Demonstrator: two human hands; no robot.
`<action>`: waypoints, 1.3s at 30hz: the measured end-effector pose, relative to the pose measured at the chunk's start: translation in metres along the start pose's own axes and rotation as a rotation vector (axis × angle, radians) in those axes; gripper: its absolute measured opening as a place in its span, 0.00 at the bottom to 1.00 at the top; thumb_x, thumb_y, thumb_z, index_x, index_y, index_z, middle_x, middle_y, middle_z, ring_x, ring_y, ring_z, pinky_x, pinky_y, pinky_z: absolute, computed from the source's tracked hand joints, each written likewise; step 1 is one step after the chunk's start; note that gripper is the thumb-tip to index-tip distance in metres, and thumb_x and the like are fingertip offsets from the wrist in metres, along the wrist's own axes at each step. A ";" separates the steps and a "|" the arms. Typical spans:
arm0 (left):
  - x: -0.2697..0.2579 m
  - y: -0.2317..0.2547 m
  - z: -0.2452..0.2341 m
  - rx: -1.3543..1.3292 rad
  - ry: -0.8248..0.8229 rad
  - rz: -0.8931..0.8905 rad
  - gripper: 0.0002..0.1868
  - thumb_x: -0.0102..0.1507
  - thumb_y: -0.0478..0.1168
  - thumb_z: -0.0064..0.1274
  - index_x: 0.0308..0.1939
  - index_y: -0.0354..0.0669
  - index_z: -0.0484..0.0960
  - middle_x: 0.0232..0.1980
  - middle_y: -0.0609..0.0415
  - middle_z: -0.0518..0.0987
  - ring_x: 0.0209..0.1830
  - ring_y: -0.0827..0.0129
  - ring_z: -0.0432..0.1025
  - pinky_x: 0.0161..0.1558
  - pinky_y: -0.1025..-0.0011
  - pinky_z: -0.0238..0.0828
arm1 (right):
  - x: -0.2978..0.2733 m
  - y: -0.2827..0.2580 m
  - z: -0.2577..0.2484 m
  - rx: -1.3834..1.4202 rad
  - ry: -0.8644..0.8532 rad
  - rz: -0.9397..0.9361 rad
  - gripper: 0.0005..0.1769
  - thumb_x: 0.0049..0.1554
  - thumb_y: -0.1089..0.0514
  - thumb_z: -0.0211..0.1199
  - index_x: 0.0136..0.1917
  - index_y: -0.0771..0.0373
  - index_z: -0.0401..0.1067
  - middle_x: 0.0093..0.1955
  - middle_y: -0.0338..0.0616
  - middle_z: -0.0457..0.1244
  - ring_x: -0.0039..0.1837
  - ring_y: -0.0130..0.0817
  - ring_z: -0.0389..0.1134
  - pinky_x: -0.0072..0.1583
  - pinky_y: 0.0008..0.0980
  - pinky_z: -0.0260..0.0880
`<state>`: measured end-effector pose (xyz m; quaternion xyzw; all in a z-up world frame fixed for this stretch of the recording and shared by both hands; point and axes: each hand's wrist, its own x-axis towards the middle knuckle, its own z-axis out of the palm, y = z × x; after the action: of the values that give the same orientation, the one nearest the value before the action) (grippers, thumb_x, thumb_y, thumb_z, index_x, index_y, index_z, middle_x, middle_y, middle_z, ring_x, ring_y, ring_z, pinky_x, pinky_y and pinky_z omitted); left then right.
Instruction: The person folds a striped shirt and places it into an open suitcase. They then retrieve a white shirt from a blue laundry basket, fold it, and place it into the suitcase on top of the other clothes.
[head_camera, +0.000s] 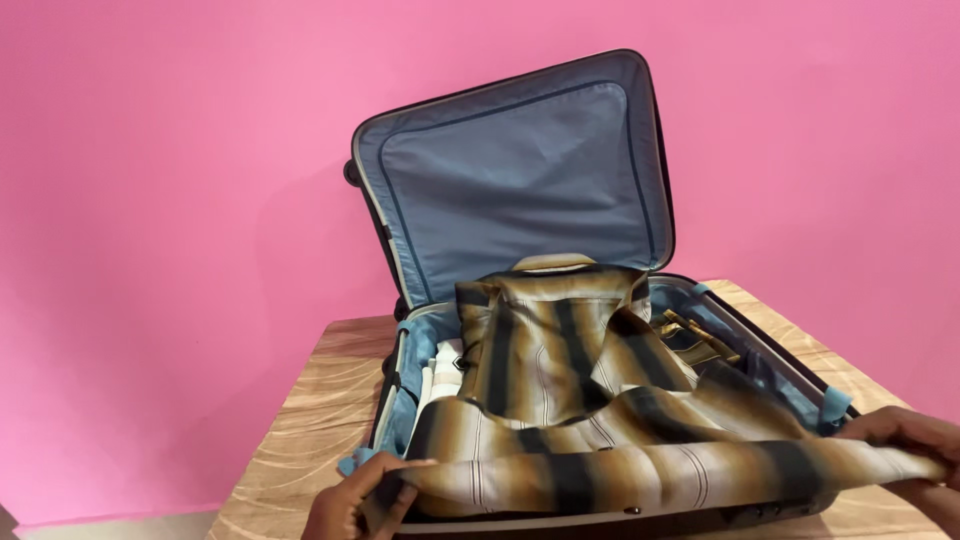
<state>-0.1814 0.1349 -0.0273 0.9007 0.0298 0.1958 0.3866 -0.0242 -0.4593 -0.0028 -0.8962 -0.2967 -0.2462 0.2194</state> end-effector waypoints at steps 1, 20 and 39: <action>0.001 -0.009 0.002 -0.082 0.077 0.132 0.12 0.62 0.32 0.63 0.47 0.52 0.86 0.29 0.53 0.81 0.32 0.78 0.72 0.42 0.81 0.68 | -0.001 0.004 0.001 0.022 -0.007 0.010 0.28 0.46 0.47 0.73 0.61 0.50 0.77 0.69 0.39 0.67 0.76 0.40 0.63 0.72 0.44 0.64; 0.008 -0.073 0.000 -0.676 -0.460 0.412 0.15 0.68 0.36 0.52 0.56 0.31 0.78 0.56 0.41 0.87 0.57 0.58 0.82 0.63 0.63 0.72 | -0.012 0.085 0.022 0.372 -0.231 -0.235 0.18 0.55 0.47 0.70 0.56 0.53 0.80 0.70 0.43 0.67 0.81 0.44 0.58 0.74 0.48 0.60; 0.113 0.091 -0.029 -0.460 0.309 0.182 0.21 0.66 0.45 0.53 0.57 0.31 0.80 0.52 0.47 0.86 0.54 0.66 0.78 0.57 0.71 0.69 | 0.129 -0.004 0.033 0.759 0.178 0.562 0.19 0.62 0.54 0.59 0.62 0.68 0.72 0.53 0.50 0.71 0.53 0.39 0.72 0.54 0.40 0.74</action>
<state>-0.0967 0.1142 0.0927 0.7478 -0.0381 0.3660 0.5526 0.0741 -0.3833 0.0461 -0.7737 -0.0920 -0.1275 0.6137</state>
